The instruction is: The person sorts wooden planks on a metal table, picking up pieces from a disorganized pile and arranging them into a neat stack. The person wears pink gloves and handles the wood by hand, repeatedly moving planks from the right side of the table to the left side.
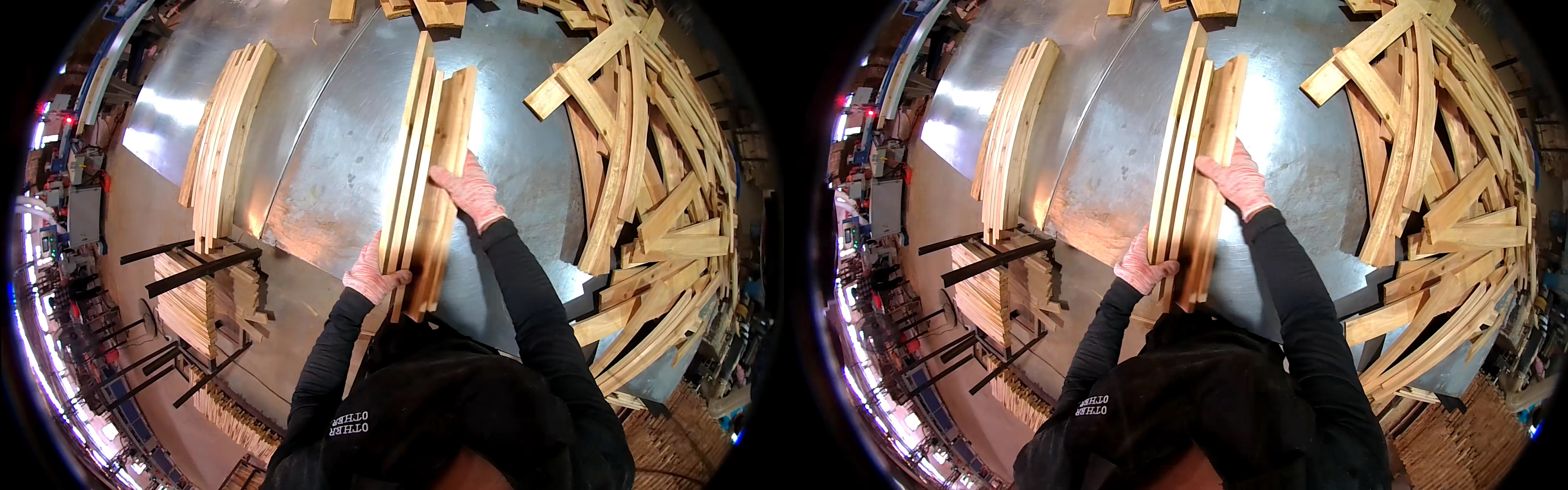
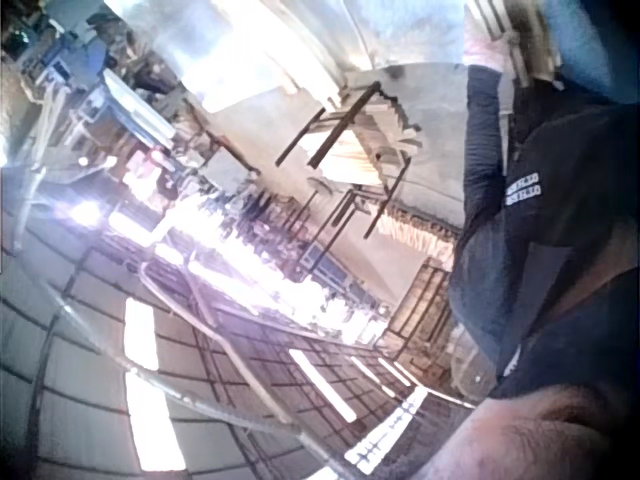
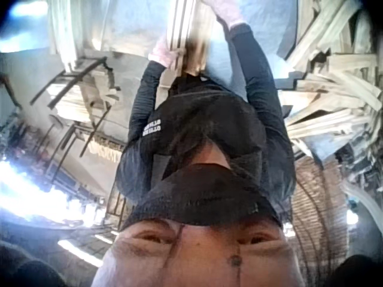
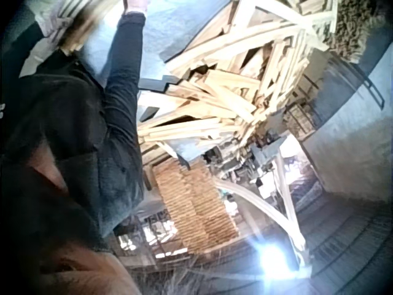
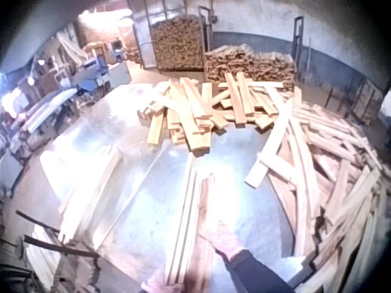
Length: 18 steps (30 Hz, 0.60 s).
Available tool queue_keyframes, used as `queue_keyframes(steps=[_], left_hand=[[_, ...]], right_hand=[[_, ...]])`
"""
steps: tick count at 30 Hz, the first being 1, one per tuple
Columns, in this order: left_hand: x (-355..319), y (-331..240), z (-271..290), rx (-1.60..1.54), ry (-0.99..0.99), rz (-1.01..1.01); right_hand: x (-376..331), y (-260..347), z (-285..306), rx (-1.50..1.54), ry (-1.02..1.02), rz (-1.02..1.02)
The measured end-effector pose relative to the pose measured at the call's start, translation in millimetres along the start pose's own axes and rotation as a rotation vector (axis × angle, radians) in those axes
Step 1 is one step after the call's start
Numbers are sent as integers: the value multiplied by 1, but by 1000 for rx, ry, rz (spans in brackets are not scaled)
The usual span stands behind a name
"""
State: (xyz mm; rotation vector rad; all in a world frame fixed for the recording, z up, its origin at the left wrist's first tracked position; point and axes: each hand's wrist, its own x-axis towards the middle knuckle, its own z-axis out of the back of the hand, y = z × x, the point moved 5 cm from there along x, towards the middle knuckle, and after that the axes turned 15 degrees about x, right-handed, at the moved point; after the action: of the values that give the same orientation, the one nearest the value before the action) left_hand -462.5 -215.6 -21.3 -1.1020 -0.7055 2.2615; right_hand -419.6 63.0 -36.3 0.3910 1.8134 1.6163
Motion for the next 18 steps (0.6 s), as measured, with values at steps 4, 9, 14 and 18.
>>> queue_keyframes(steps=[4, 9, 14, 18], left_hand=[[2, 17, 2, 19, -81, -115], [-21, -35, 17, 234, -187, 80], [-2, 1, 19, -579, -78, -113], [-5, 18, 24, -1078, 244, -159]], right_hand=[[-11, 5, 30, -87, -165, -126], [-36, 37, 42, -901, -383, -33], [-69, 18, 0, -990, -309, -179], [-72, 3, 42, -677, -461, -9]])
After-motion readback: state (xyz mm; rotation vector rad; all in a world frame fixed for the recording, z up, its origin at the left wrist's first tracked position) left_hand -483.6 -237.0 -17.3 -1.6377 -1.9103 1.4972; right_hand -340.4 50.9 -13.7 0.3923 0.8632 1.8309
